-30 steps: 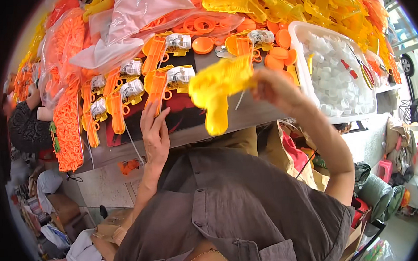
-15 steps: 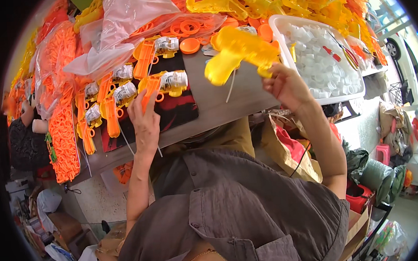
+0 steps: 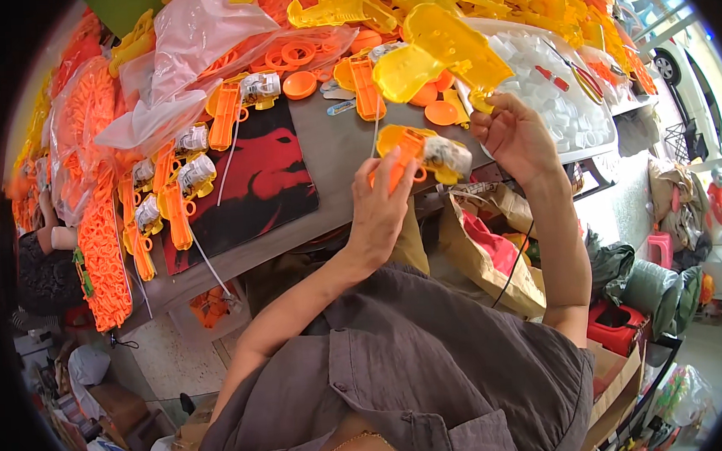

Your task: Assembling and packaging plastic toy guns and parts into plastic bags.

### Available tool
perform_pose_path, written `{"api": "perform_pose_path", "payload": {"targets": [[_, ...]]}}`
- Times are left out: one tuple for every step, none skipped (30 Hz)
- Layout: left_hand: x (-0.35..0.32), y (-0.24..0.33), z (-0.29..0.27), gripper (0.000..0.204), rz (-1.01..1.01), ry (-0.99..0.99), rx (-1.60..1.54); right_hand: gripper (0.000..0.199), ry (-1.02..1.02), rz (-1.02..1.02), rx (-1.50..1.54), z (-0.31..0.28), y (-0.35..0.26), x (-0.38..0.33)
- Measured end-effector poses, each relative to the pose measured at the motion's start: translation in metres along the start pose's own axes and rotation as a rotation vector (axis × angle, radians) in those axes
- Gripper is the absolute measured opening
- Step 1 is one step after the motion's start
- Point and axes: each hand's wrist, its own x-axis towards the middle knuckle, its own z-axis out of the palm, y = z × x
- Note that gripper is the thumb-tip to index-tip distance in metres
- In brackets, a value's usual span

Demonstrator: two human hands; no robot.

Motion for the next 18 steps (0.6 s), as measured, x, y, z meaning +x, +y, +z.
{"api": "perform_pose_path", "payload": {"targets": [[0.002,-0.003,0.006,0.057,0.000,0.001,0.000,0.009,0.016,0.019,-0.003,0.000,0.002,-0.001],[0.004,-0.004,0.007,0.057,-0.079,0.025,0.067,0.009,0.029,0.003,-0.034,0.000,0.007,-0.002],[0.007,-0.006,0.009,0.058,-0.161,0.050,0.138,0.009,0.028,0.010,-0.034,0.002,0.010,-0.002],[0.011,-0.011,0.012,0.060,-0.172,0.042,0.168,0.010,0.067,-0.011,-0.084,0.006,0.012,-0.002],[0.013,-0.012,0.016,0.060,-0.189,0.043,0.182,0.011,0.099,-0.024,-0.137,0.010,0.016,-0.002],[0.017,-0.012,0.021,0.062,-0.187,0.041,0.203,0.011,0.077,-0.004,-0.137,0.013,0.022,0.002],[0.019,-0.011,0.025,0.065,-0.186,0.039,0.227,0.012,0.048,0.001,-0.164,0.015,0.027,0.005],[0.022,-0.007,0.024,0.068,-0.189,0.056,0.151,0.014,0.024,-0.002,-0.192,0.017,0.030,0.007],[0.017,-0.008,0.018,0.068,-0.205,0.064,0.171,0.014,0.002,0.012,-0.193,0.022,0.038,0.010],[0.010,-0.006,0.010,0.067,-0.180,0.049,0.117,0.015,-0.017,0.060,-0.194,0.031,0.048,0.013],[0.004,-0.002,-0.002,0.067,-0.154,0.031,0.062,0.016,-0.032,0.108,-0.194,0.037,0.058,0.018],[-0.004,-0.002,-0.019,0.050,-0.128,0.032,0.086,0.015,-0.107,0.133,-0.187,0.036,0.068,0.023],[-0.022,-0.013,-0.028,0.050,-0.135,0.031,0.097,0.015,-0.116,0.140,-0.183,0.042,0.077,0.028],[-0.046,-0.029,-0.036,0.040,0.034,0.044,-0.091,0.017,-0.126,0.203,-0.195,0.053,0.088,0.032],[-0.066,-0.039,-0.046,0.031,0.204,0.054,-0.276,0.018,-0.137,0.266,-0.205,0.063,0.100,0.036],[-0.076,-0.040,-0.062,0.031,0.193,0.055,-0.268,0.018,-0.146,0.277,-0.205,0.069,0.110,0.040],[-0.080,-0.039,-0.079,0.025,0.159,0.183,-0.176,0.022,-0.149,0.289,-0.264,0.073,0.122,0.046],[-0.082,-0.038,-0.093,0.019,0.123,0.312,-0.079,0.027,-0.158,0.303,-0.325,0.080,0.133,0.049]]}}
